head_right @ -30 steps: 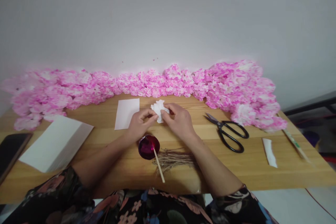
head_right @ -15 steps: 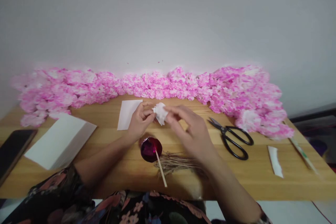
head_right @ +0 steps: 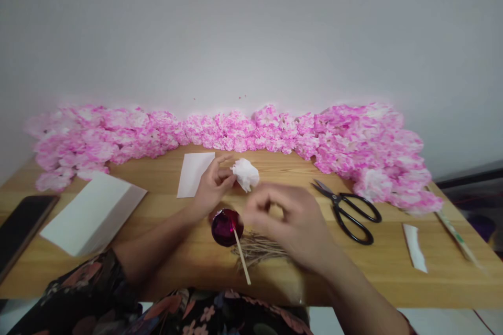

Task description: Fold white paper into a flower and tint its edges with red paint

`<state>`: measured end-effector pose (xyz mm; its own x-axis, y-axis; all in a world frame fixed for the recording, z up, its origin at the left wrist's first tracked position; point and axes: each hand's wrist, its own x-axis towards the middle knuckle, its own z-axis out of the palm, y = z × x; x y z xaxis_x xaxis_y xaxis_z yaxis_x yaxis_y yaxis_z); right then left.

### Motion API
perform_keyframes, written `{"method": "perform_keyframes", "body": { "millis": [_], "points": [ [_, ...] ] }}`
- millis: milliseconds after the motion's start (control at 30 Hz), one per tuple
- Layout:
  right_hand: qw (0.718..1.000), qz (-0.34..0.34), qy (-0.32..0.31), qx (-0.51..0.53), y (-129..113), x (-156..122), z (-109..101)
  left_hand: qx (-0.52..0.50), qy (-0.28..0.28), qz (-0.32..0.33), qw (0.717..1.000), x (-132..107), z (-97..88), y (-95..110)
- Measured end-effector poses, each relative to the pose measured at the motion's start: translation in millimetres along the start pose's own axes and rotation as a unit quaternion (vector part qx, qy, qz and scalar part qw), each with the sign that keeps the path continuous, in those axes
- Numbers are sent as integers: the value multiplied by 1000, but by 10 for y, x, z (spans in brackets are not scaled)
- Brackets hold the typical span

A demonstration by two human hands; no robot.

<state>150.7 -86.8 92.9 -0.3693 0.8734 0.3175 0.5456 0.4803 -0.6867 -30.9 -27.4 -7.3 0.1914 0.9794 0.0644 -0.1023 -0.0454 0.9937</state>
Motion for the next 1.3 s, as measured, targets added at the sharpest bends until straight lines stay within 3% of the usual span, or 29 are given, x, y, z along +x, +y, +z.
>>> {"method": "perform_keyframes", "body": {
  "millis": [100,200,300,400,533,700,1000,1300],
  "points": [
    [989,-26,77,-120,268,172,248,39,-5,16,999,-15,-1,-7],
    [974,-61,83,-203,473,224,440,87,-12,34,996,-31,0,12],
    [968,-53,74,-232,537,205,490,135,-11,52,989,-48,8,46],
    [977,-20,78,-198,549,198,474,171,-9,63,983,-60,18,60],
    [992,80,87,-53,618,224,473,152,3,69,986,-53,17,17],
    [978,169,81,94,676,249,500,194,-11,112,975,-27,-5,-11],
    [979,153,51,122,656,224,536,191,2,94,977,-7,10,8],
    [983,137,65,102,676,236,547,208,-6,86,974,3,12,-1]
  ]
}}
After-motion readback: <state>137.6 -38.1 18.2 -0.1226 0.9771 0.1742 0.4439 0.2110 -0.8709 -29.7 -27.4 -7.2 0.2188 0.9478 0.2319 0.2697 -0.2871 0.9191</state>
